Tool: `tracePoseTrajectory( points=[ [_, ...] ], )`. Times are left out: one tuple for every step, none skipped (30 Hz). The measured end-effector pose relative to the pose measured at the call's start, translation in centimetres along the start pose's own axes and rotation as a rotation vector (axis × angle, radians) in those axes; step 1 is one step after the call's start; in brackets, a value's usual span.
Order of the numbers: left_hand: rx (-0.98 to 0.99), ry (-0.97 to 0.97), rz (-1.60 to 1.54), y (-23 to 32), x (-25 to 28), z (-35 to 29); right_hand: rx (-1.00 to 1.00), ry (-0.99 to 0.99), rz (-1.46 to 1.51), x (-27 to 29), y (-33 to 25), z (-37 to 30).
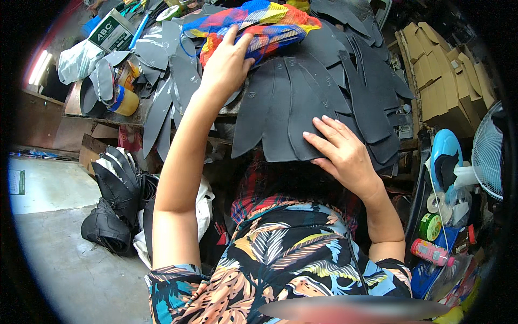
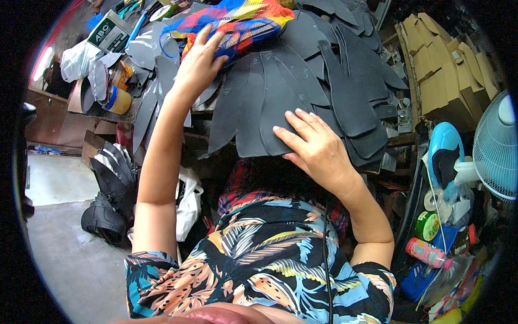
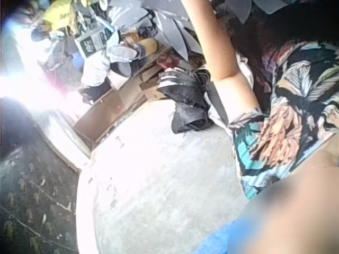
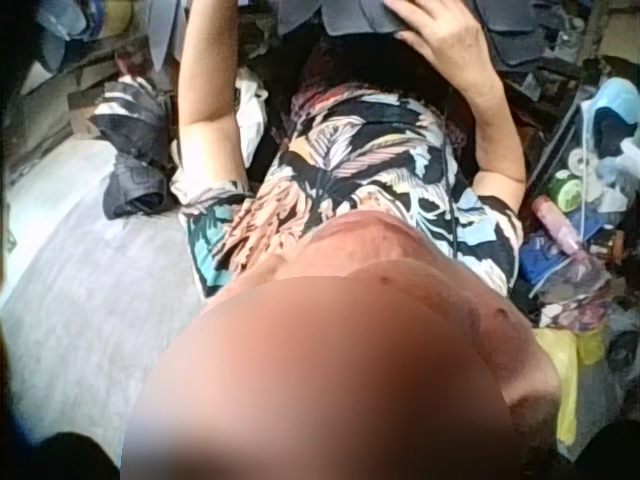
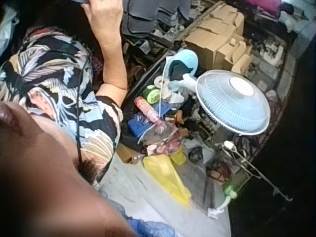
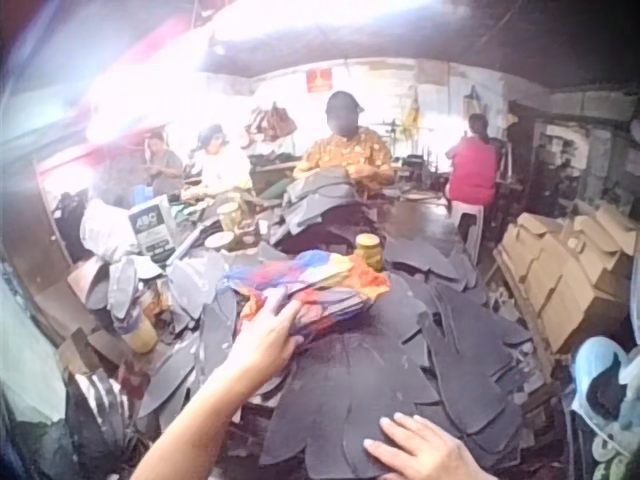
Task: The person repeatedly picks up gray shoe sole pieces from a pile on a workbench, places them into a colorful mesh bag, and then removes them again. The person also handles small cardboard templates, placing them into the bag and taking them out. The actions are repetitive and do not show a clear final state or destination for the items.
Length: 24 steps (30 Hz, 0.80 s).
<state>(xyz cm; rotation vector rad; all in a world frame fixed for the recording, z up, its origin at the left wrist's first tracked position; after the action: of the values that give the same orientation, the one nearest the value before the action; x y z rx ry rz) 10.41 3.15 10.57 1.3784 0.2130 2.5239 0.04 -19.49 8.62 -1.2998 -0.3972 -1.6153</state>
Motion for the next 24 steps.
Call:
tracePoseTrajectory(
  points=[
    [-0.07, 0.074, 0.022, 1.0, 1.6, -0.4, 0.02, 0.049, 0.023, 0.4, 0.1, 0.2],
    [-0.119, 0.135, 0.029, 2.1, 2.9, -1.5, 0.016, 0.057, 0.044, 0.6, 0.3, 0.0],
    [-0.192, 0.221, 0.032, 3.5, 4.3, -2.7, 0.005, 0.079, 0.07, 0.9, 0.6, -0.1],
    [-0.15, 0.219, -0.036, 3.9, 5.0, -3.9, 0.026, 0.09, 0.078, 1.1, 0.5, -0.3],
    [-0.143, 0.258, -0.118, 4.5, 5.9, -5.2, 0.038, 0.113, 0.09, 1.3, 0.4, -0.4],
    [-0.111, 0.258, -0.112, 5.0, 6.1, -6.4, 0.05, 0.135, 0.094, 1.7, 0.5, -0.5],
    [-0.068, 0.229, -0.127, 5.3, 5.8, -7.5, 0.036, 0.2, 0.133, 2.4, 0.8, -0.6],
    [-0.015, 0.166, -0.199, 5.6, 5.1, -8.5, 0.023, 0.261, 0.165, 3.1, 1.1, -0.6],
    [0.021, 0.088, -0.256, 5.8, 4.1, -9.3, 0.013, 0.309, 0.196, 3.7, 1.3, -0.6],
    [0.076, 0.028, -0.278, 6.0, 3.0, -10.1, 0.008, 0.389, 0.203, 4.5, 1.5, -0.5],
    [0.151, -0.051, -0.293, 5.9, 1.7, -10.9, 0.036, 0.425, 0.173, 4.9, 1.1, -0.5],
    [0.092, -0.043, -0.27, 6.8, 1.3, -11.1, 0.055, 0.45, 0.149, 5.0, 0.7, -0.3],
    [0.094, -0.101, -0.235, 7.1, 0.2, -11.5, 0.066, 0.483, 0.138, 5.2, 0.3, -0.2],
    [0.021, -0.105, -0.207, 8.0, -0.1, -11.7, 0.097, 0.454, 0.116, 4.6, -0.5, 0.1],
    [0.036, -0.072, -0.32, 8.2, 0.0, -11.8, 0.132, 0.382, 0.08, 3.6, -1.3, 0.4],
    [0.074, -0.056, -0.385, 8.0, -0.2, -11.7, 0.111, 0.342, 0.102, 2.8, -1.6, 0.6],
    [0.117, -0.044, -0.453, 7.6, -0.4, -11.6, 0.095, 0.314, 0.127, 2.2, -1.7, 0.7],
    [0.135, -0.025, -0.484, 7.5, -0.3, -11.5, 0.074, 0.297, 0.151, 1.9, -1.5, 0.5],
    [0.159, -0.01, -0.523, 7.2, -0.2, -11.4, 0.062, 0.285, 0.183, 1.6, -1.3, 0.2],
    [0.179, 0.003, -0.538, 7.0, -0.1, -11.2, 0.048, 0.273, 0.214, 1.6, -1.0, -0.2],
    [0.171, 0.01, -0.515, 7.0, 0.1, -10.9, 0.023, 0.258, 0.242, 1.5, -0.5, -0.6],
    [0.247, 0.012, -0.617, 6.6, 0.0, -11.0, 0.017, 0.248, 0.292, 1.5, -0.2, -1.0],
    [0.321, 0.022, -0.717, 6.2, -0.2, -10.9, 0.027, 0.227, 0.33, 1.4, -0.2, -1.4],
    [0.322, 0.038, -0.742, 6.2, 0.0, -10.5, 0.031, 0.207, 0.367, 1.4, -0.1, -1.7]
  ],
)
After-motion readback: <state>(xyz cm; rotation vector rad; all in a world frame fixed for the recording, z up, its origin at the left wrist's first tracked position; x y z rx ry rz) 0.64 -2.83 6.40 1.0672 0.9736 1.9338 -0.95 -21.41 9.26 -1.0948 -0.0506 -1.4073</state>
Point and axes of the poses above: each hand's wrist, its own z-axis towards the middle knuckle, its own x-axis out of the back of the hand, y = z × x, the point moved 10 cm from there along z, towards the middle knuckle, and after that the axes turned 7 degrees about y, right-handed, at the moved point
